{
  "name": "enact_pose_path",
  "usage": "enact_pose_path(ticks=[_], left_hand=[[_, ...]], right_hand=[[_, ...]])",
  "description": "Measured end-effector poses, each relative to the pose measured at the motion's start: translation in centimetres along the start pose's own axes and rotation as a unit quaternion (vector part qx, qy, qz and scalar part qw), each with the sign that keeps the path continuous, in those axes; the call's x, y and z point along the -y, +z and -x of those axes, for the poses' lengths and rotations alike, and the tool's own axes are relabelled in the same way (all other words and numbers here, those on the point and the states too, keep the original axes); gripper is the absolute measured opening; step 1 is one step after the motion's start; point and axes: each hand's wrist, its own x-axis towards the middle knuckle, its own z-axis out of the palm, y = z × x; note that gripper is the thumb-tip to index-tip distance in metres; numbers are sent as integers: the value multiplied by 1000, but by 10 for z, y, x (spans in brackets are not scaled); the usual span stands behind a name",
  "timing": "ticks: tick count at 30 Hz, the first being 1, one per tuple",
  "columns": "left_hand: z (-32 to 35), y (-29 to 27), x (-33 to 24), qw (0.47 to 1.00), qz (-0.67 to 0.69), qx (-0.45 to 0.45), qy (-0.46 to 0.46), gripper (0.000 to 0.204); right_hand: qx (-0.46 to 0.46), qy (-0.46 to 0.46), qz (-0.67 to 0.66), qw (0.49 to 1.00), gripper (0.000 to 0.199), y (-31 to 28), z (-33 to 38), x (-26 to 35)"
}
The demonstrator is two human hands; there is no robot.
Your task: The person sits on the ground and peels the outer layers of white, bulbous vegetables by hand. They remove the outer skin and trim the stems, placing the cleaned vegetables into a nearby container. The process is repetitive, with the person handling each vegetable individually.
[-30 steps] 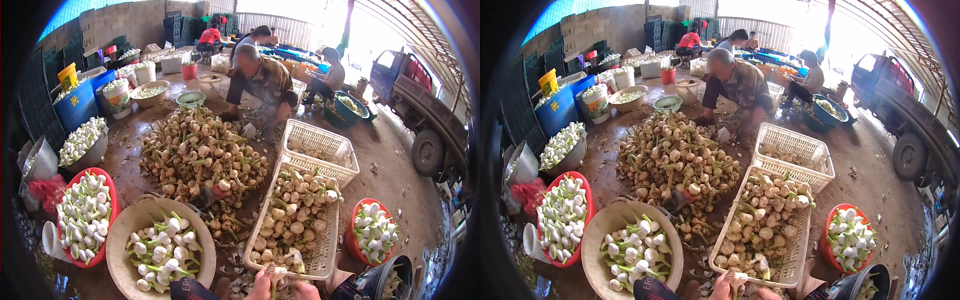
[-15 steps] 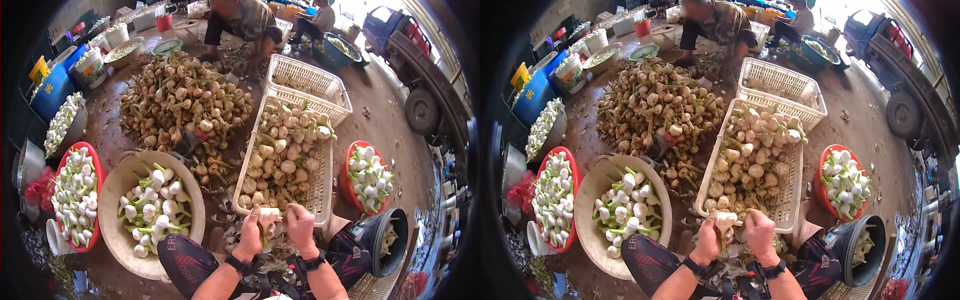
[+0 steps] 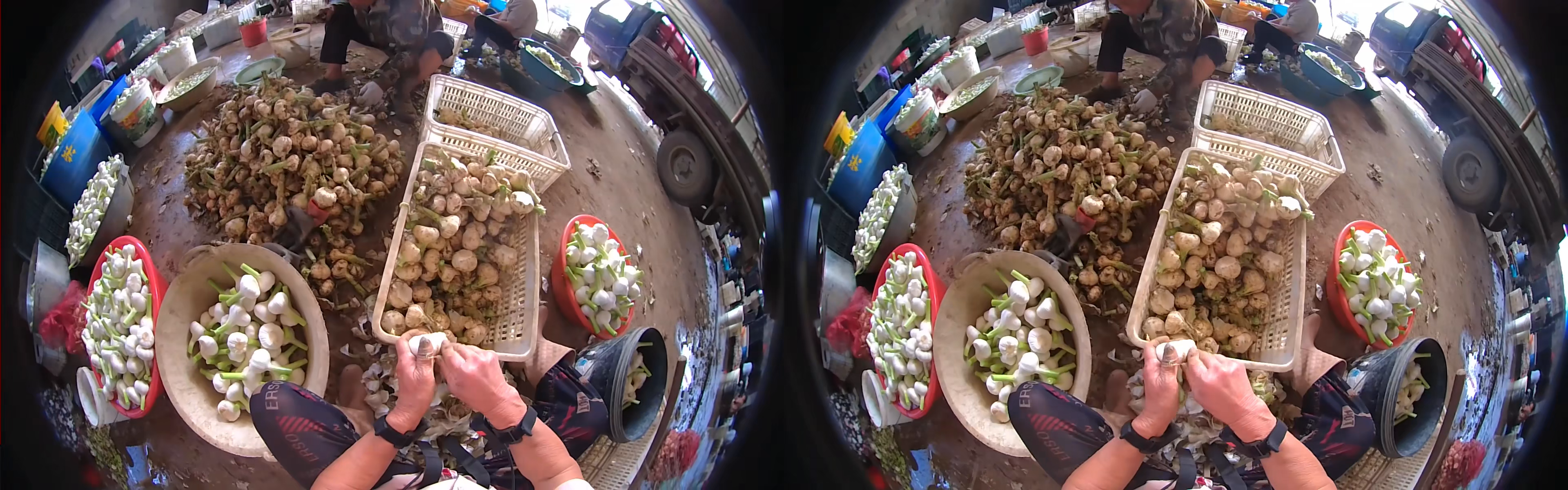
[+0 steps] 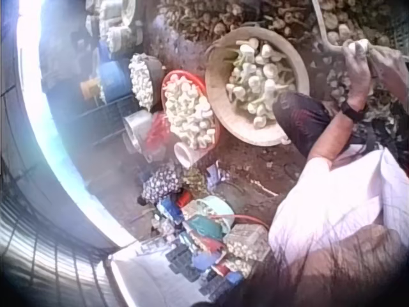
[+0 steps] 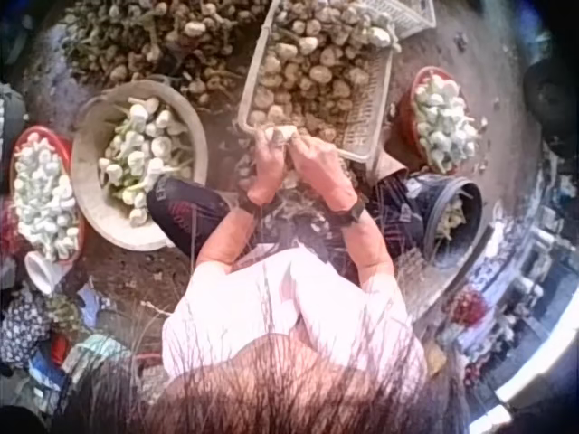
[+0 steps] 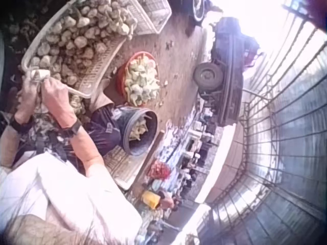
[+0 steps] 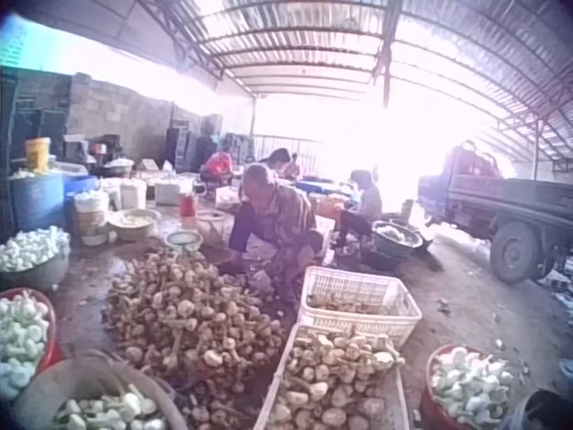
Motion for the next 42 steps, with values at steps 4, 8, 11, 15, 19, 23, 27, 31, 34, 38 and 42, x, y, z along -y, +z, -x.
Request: enact_pose_path(ticks=[4,8,11,15,19,23,27,31,34,38,42], left_hand=[[7,2,-1,1000,-3,-16,-7,30],[-6,-4,-4,978,134,35,-156,33],[-16,-19,-20,886,292,128,-336,62],[-15,-26,-22,851,350,210,-331,69],[-16,-21,-20,844,374,190,-333,70],[-14,-20,-20,875,371,114,-290,69],[-23,-48,-59,845,533,-6,-44,65],[-22,-72,-70,862,504,-42,40,61],[-21,-32,-46,886,444,30,-131,32],[-7,-7,22,905,305,114,-273,41],[-15,-5,15,926,222,85,-294,36]], right_hand=[[12,-17,15,1000,12,3,3,-1],[-84,91,-36,992,8,10,-1,-6],[-189,243,-91,947,8,13,0,-32],[-111,269,-209,934,5,8,22,-49],[144,165,-223,950,20,-5,46,-34],[132,305,-344,878,27,-30,7,-31],[118,143,-180,966,35,0,-1,-85],[16,262,30,964,57,34,-28,-197],[66,319,144,934,64,56,-56,-261],[139,347,241,895,58,95,-52,-292],[140,329,164,920,53,51,-62,-249]])
